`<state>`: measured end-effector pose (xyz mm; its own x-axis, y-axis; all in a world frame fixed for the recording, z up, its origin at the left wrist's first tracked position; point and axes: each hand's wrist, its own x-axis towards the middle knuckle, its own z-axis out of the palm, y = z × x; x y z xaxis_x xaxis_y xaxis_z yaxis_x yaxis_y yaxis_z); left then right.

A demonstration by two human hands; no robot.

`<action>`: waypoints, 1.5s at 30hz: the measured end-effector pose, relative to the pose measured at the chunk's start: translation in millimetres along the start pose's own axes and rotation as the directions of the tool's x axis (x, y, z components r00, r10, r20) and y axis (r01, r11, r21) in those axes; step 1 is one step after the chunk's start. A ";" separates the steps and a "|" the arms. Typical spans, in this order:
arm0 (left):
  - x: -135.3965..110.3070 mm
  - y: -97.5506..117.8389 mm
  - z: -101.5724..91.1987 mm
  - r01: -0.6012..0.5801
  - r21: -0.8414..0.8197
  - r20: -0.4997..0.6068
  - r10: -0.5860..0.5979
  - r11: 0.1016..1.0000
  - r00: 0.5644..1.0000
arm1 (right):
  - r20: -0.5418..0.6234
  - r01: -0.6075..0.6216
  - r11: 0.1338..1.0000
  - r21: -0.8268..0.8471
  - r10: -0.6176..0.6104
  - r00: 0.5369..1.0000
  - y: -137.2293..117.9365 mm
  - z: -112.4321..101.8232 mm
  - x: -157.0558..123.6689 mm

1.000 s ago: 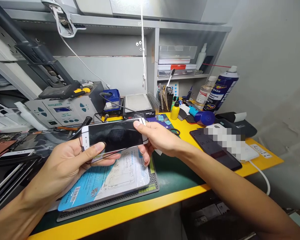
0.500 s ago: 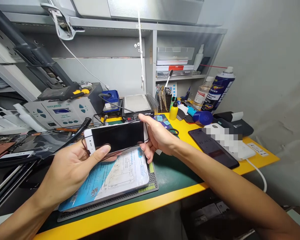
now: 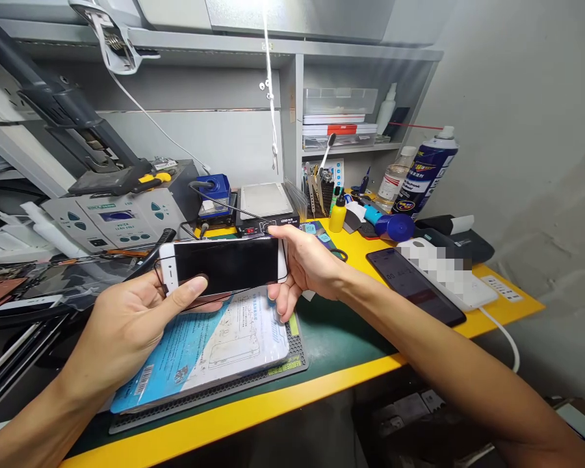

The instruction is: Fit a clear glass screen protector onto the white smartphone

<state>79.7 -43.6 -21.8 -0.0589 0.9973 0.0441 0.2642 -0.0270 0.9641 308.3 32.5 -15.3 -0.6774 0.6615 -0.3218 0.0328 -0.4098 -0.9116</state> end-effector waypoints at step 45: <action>10.3 -4.6 -3.4 0.041 -0.124 -0.009 -0.042 0.991 0.999 | 0.227 -0.106 0.985 0.137 0.073 0.971 -0.4 -3.8 -3.4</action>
<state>74.6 -33.5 -24.8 -0.0785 0.9969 0.0058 0.1398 0.0052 0.9902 313.3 32.8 -14.8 -0.8223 0.4698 -0.3211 0.0038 -0.5598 -0.8286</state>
